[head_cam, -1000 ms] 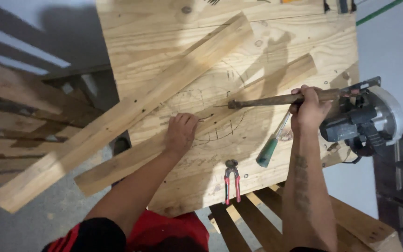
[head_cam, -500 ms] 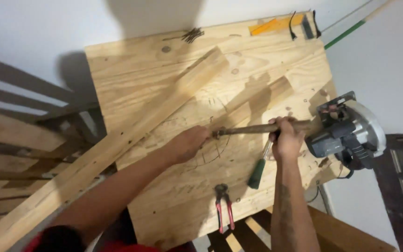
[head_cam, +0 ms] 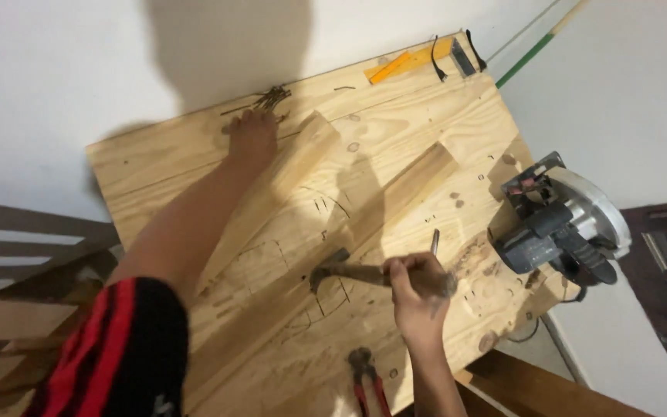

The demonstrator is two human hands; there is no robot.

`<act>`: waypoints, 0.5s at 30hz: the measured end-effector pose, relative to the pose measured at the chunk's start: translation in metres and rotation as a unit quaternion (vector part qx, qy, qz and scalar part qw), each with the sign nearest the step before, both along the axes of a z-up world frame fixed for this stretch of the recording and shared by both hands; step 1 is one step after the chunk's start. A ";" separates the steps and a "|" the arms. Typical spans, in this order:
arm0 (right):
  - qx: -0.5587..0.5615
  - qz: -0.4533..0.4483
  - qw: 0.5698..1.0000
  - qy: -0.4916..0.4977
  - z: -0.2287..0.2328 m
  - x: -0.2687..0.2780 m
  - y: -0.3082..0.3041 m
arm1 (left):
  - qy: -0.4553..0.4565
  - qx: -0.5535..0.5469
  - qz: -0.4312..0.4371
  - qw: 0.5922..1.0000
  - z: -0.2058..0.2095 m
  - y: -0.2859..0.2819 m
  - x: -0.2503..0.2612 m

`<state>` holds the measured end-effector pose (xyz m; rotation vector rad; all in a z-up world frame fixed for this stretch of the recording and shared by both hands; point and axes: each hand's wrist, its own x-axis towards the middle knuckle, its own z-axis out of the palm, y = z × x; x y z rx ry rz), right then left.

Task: Manipulating wooden planks and using hand tools like a hammer and pliers to work on pallet structures.

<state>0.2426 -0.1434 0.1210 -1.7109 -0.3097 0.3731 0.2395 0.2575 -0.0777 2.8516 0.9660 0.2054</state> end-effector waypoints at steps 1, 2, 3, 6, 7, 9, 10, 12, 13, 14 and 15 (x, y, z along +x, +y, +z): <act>0.043 0.019 0.999 0.011 -0.002 -0.006 -0.006 | 0.060 -0.071 0.051 0.994 0.030 -0.003 0.001; 0.041 0.023 0.999 0.013 -0.005 -0.005 -0.005 | 0.061 -0.073 0.055 0.994 0.025 0.007 0.008; 0.055 0.030 0.998 -0.013 -0.008 -0.007 -0.006 | 0.008 -0.049 0.088 0.995 0.019 0.014 0.011; 0.062 0.028 0.997 -0.031 -0.008 -0.016 -0.020 | -0.048 -0.118 0.079 0.989 0.040 -0.015 -0.041; 0.066 0.027 0.997 -0.036 -0.005 -0.014 -0.019 | -0.066 -0.202 0.042 0.976 0.064 -0.022 -0.063; 0.045 0.003 0.999 0.010 -0.007 -0.020 -0.029 | 0.044 -0.245 0.054 0.967 0.124 -0.070 -0.137; 0.017 -0.019 0.998 0.055 -0.009 -0.025 -0.037 | 0.152 -0.292 0.068 0.942 0.152 -0.098 -0.176; 0.017 -0.088 0.987 0.136 0.013 -0.041 -0.044 | 0.196 -0.282 0.080 0.936 0.108 -0.121 -0.259; 0.020 -0.156 0.966 0.208 0.023 -0.047 -0.046 | 0.232 -0.269 0.089 0.931 0.086 -0.131 -0.299; 0.021 -0.157 0.965 0.211 0.019 -0.052 -0.056 | 0.235 -0.267 0.089 0.930 0.078 -0.139 -0.321; 0.027 -0.208 0.954 0.216 0.013 -0.055 -0.063 | 0.214 -0.266 0.103 0.934 0.069 -0.143 -0.340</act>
